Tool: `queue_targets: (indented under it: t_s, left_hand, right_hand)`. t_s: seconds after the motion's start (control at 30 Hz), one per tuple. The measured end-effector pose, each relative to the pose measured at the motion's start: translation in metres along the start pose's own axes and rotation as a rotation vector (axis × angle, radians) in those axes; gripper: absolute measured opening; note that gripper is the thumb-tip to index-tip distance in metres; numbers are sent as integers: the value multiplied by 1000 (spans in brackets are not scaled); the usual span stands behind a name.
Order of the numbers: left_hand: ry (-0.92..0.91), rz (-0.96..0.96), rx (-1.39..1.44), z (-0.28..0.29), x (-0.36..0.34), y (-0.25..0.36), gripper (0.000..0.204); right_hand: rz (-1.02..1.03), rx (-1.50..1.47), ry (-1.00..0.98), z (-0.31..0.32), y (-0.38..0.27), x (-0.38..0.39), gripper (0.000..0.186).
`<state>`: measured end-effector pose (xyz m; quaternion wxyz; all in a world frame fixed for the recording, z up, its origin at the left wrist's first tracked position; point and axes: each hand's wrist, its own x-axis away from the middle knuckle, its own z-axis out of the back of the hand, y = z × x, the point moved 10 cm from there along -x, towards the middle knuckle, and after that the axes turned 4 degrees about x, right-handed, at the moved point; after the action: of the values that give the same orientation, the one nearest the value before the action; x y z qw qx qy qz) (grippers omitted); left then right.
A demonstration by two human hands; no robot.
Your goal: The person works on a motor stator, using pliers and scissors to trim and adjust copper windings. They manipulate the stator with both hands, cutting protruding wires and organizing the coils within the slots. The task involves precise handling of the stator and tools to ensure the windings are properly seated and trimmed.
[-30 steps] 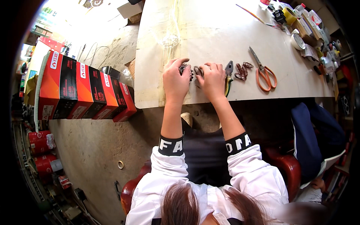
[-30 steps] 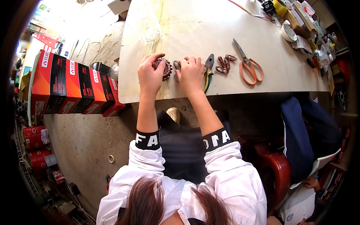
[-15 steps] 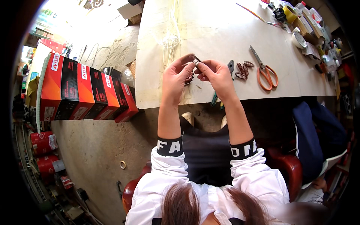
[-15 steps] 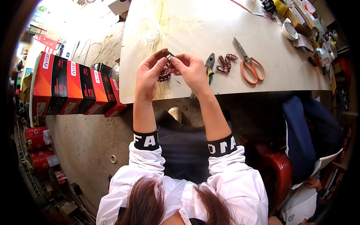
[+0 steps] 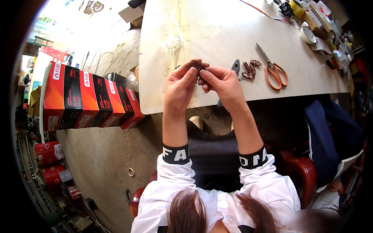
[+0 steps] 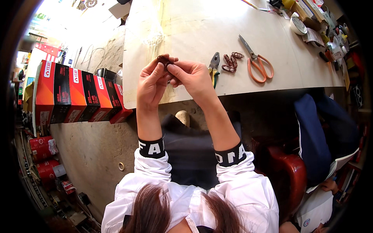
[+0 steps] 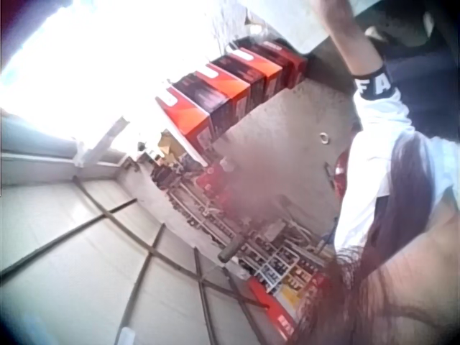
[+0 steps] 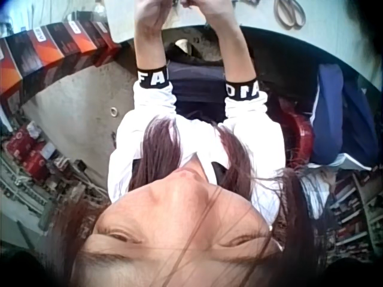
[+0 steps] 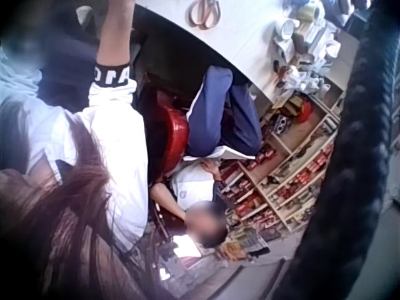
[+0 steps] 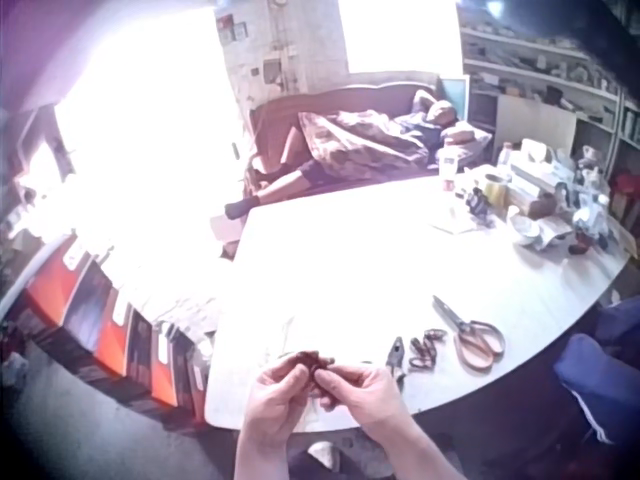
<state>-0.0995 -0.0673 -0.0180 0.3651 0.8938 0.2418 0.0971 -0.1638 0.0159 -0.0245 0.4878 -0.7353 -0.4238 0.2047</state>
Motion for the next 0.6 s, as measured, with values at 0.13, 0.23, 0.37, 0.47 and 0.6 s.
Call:
queue_targets:
  t_s: [0.13,0.23,0.37,0.47,0.6]
  left_hand:
    - [-10,15,44,0,-2,-3,27]
    - [-24,24,72,2,-1,-5,26]
    - [-34,18,47,0,-4,-13,33]
    - [-66,3,38,-24,0,-7,50]
    - [65,-82,-300,-16,1,-3,46]
  right_hand:
    - [35,-14,35,-1,-3,2,21]
    - [37,-15,31,-2,-1,3,21]
    - [30,0,77,9,0,1,21]
    - [117,125,166,22,-14,0,22]
    - [252,797,579,107,-57,12,22]
